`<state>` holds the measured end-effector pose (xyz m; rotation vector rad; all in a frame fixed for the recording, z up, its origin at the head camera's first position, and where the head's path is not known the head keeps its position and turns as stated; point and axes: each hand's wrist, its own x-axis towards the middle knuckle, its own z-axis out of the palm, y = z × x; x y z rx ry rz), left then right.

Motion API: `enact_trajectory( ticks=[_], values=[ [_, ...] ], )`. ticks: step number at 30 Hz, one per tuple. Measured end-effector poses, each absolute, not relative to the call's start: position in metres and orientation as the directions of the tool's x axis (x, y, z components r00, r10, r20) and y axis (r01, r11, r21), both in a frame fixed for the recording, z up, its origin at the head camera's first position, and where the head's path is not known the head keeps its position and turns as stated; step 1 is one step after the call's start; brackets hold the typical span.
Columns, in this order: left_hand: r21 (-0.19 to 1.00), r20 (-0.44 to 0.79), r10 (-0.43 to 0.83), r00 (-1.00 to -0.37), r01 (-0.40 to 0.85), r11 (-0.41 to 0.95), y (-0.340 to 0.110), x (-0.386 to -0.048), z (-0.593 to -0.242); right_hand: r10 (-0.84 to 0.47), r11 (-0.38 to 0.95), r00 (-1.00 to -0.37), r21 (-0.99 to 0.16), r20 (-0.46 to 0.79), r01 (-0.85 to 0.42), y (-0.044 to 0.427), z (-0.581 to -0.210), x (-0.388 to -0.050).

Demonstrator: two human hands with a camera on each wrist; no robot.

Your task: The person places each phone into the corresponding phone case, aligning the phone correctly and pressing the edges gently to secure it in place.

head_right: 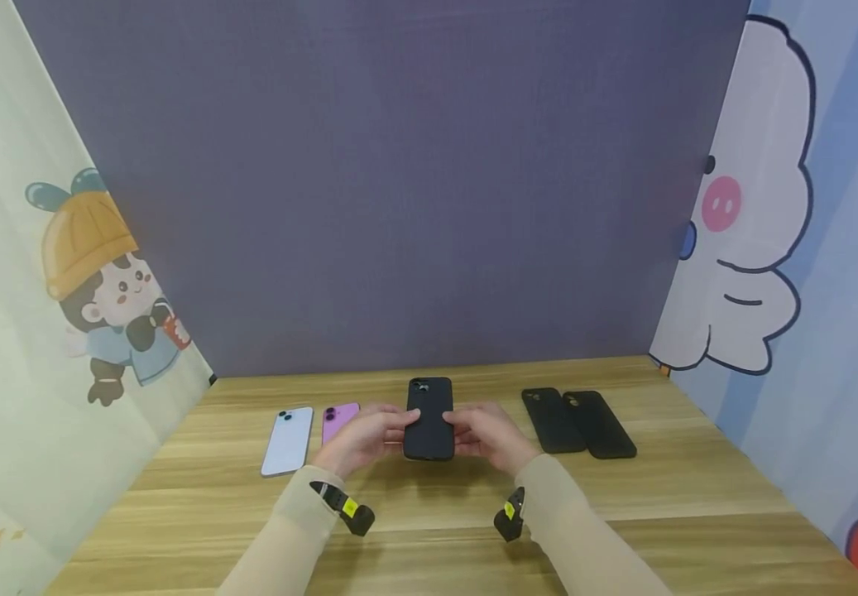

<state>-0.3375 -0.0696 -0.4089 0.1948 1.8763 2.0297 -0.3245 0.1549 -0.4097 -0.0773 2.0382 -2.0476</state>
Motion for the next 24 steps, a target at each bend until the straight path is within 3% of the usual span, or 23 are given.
enact_trajectory(
  ticks=[12,24],
  values=[
    [0.989,-0.110,0.368,-0.923,-0.139,-0.054,-0.074,-0.334,-0.407,-0.303,0.008,-0.943,-0.990,-0.140,0.144,0.154,-0.409,-0.327],
    [0.993,-0.103,0.449,-0.888,-0.119,-0.006,-0.074,-0.332,-0.408,-0.224,-0.046,-0.964,-0.986,-0.147,0.161,0.167,-0.404,-0.328]
  ],
)
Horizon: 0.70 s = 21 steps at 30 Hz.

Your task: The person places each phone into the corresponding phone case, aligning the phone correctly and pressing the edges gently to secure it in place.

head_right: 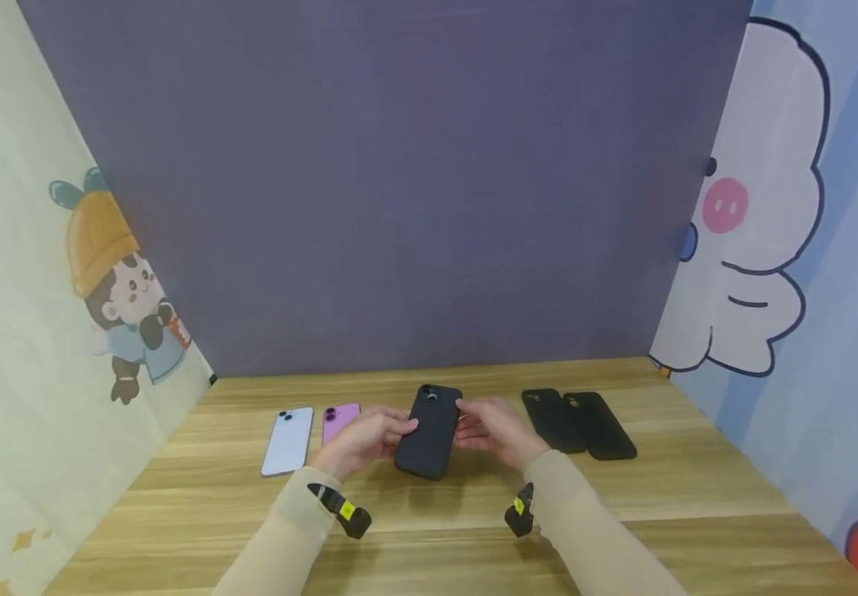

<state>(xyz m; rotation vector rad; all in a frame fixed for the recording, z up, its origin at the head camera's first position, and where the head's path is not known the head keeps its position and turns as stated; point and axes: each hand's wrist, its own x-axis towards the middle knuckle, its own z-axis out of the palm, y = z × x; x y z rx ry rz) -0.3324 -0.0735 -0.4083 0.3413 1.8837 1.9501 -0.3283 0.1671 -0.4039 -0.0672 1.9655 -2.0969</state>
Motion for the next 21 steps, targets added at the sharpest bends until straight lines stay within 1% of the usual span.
enact_trajectory(
  ticks=[4,13,16,21],
  values=[
    [0.995,-0.093,0.475,-0.875,-0.101,0.009,-0.071,-0.333,-0.408,-0.233,-0.070,-0.963,-0.985,-0.136,0.157,0.174,-0.406,-0.332],
    [0.993,-0.105,0.485,-0.868,-0.063,0.103,-0.069,-0.337,-0.411,-0.254,-0.097,-0.959,-0.984,-0.124,0.152,0.179,-0.415,-0.340],
    [0.991,-0.111,0.477,-0.872,-0.060,0.121,-0.069,-0.338,-0.412,-0.267,-0.109,-0.956,-0.982,-0.119,0.153,0.180,-0.419,-0.342],
    [0.987,-0.123,0.444,-0.888,-0.062,0.150,-0.067,-0.342,-0.412,-0.263,-0.093,-0.961,-0.989,-0.085,0.113,0.182,-0.427,-0.348]
  ],
)
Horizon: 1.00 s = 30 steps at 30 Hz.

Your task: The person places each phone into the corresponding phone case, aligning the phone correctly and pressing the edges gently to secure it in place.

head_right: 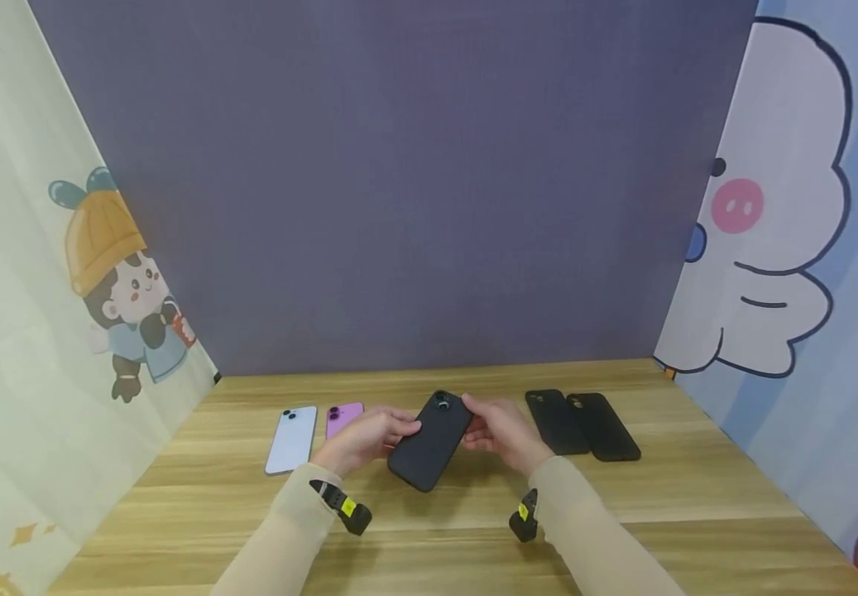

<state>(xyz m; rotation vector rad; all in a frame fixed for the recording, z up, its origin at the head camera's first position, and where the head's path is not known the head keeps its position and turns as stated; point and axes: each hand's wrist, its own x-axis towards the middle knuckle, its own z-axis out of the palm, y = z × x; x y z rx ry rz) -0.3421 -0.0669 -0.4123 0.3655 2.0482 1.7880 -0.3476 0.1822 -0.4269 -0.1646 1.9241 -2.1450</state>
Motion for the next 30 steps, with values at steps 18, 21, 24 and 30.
enact_trajectory(
  ticks=[18,21,24,30],
  values=[
    [0.976,-0.120,0.400,-0.909,-0.035,0.213,-0.0607,-0.3388,-0.4104,-0.271,-0.092,-0.956,-0.986,-0.109,0.138,0.1852,-0.4313,-0.3452],
    [0.971,-0.111,0.411,-0.905,-0.011,0.238,-0.0616,-0.3375,-0.4088,-0.295,-0.097,-0.947,-0.983,-0.124,0.159,0.1860,-0.4308,-0.3433],
    [0.967,-0.103,0.417,-0.903,0.007,0.255,-0.0629,-0.3375,-0.4075,-0.302,-0.093,-0.946,-0.984,-0.117,0.151,0.1853,-0.4300,-0.3426],
    [0.962,-0.104,0.439,-0.892,0.021,0.271,-0.0641,-0.3355,-0.4053,-0.309,-0.077,-0.946,-0.989,-0.095,0.125,0.1823,-0.4299,-0.3420]
  ],
)
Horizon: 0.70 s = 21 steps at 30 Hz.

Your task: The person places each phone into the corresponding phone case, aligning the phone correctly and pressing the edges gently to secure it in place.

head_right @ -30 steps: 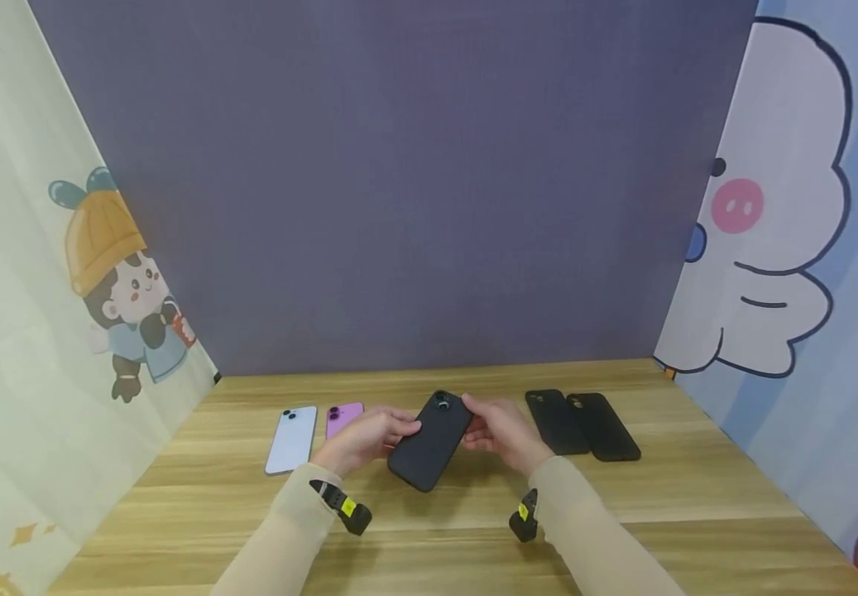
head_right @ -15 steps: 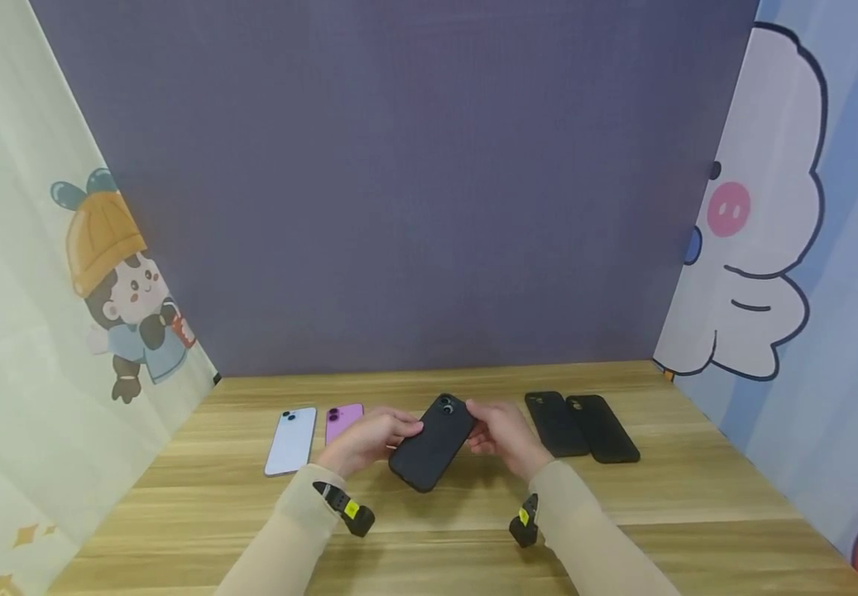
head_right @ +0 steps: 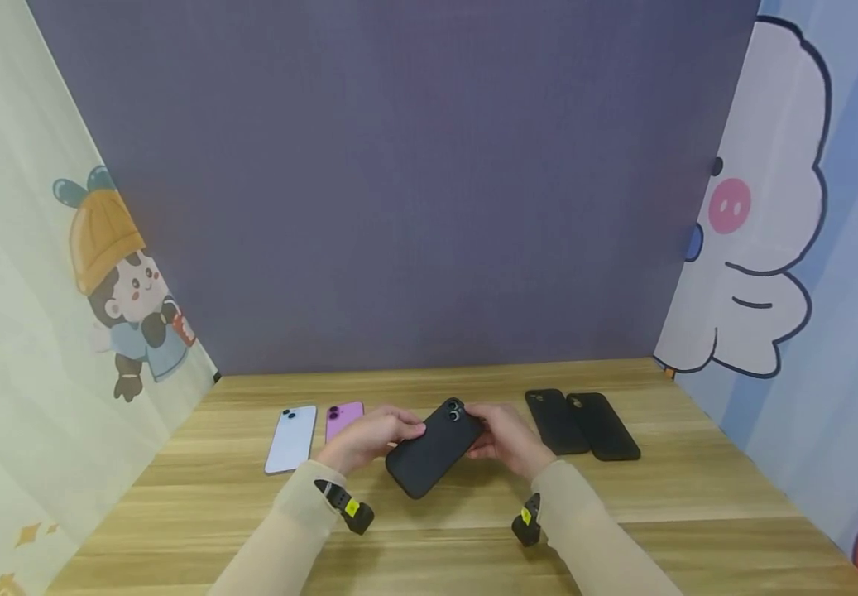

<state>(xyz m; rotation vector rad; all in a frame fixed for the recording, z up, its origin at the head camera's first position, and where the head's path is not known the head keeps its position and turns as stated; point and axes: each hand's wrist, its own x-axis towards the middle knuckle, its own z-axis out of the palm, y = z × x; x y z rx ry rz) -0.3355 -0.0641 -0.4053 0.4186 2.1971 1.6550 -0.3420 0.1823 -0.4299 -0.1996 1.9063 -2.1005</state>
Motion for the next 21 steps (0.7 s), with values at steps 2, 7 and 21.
enact_trajectory(
  ticks=[2,7,21],
  values=[
    [0.962,-0.105,0.443,-0.891,0.022,0.273,-0.0624,-0.3356,-0.4040,-0.313,-0.069,-0.946,-0.991,-0.090,0.117,0.1835,-0.4295,-0.3428],
    [0.958,-0.116,0.439,-0.891,0.016,0.285,-0.0596,-0.3355,-0.4010,-0.316,-0.045,-0.944,-0.993,-0.091,0.111,0.1852,-0.4281,-0.3444],
    [0.955,-0.106,0.469,-0.877,0.042,0.295,-0.0564,-0.3368,-0.4013,-0.288,-0.040,-0.953,-0.993,-0.093,0.109,0.1791,-0.4308,-0.3468]
  ],
)
